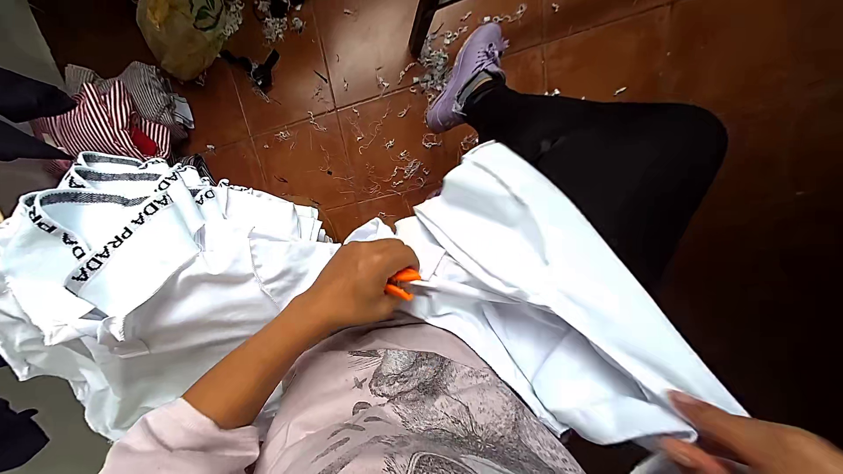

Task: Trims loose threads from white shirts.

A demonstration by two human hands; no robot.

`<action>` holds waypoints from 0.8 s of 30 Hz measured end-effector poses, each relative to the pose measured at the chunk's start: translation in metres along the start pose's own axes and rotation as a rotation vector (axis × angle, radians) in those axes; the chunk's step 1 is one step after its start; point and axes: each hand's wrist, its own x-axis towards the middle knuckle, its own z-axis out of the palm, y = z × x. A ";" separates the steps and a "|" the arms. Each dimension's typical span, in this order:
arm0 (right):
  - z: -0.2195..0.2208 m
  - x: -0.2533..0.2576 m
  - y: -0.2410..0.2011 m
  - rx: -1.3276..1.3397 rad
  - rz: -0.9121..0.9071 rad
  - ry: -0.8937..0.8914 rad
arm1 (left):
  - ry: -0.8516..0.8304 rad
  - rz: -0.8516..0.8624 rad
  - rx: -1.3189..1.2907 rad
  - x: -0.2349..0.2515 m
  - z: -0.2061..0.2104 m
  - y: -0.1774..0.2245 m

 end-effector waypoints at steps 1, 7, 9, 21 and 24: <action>0.001 -0.008 -0.002 -0.069 0.126 -0.137 | -0.055 0.010 -0.054 -0.005 -0.005 0.008; 0.024 -0.006 -0.004 -0.206 0.188 -0.006 | -0.069 0.048 -0.005 -0.019 -0.002 0.025; 0.044 0.019 -0.009 -0.188 0.039 0.145 | 0.085 0.124 -0.041 -0.007 0.001 0.033; 0.045 0.099 -0.024 0.887 -0.049 -0.005 | 0.192 0.248 -0.297 0.032 0.031 0.059; 0.046 0.100 -0.024 0.989 -0.013 -0.038 | 0.167 0.255 -0.328 0.038 0.017 0.060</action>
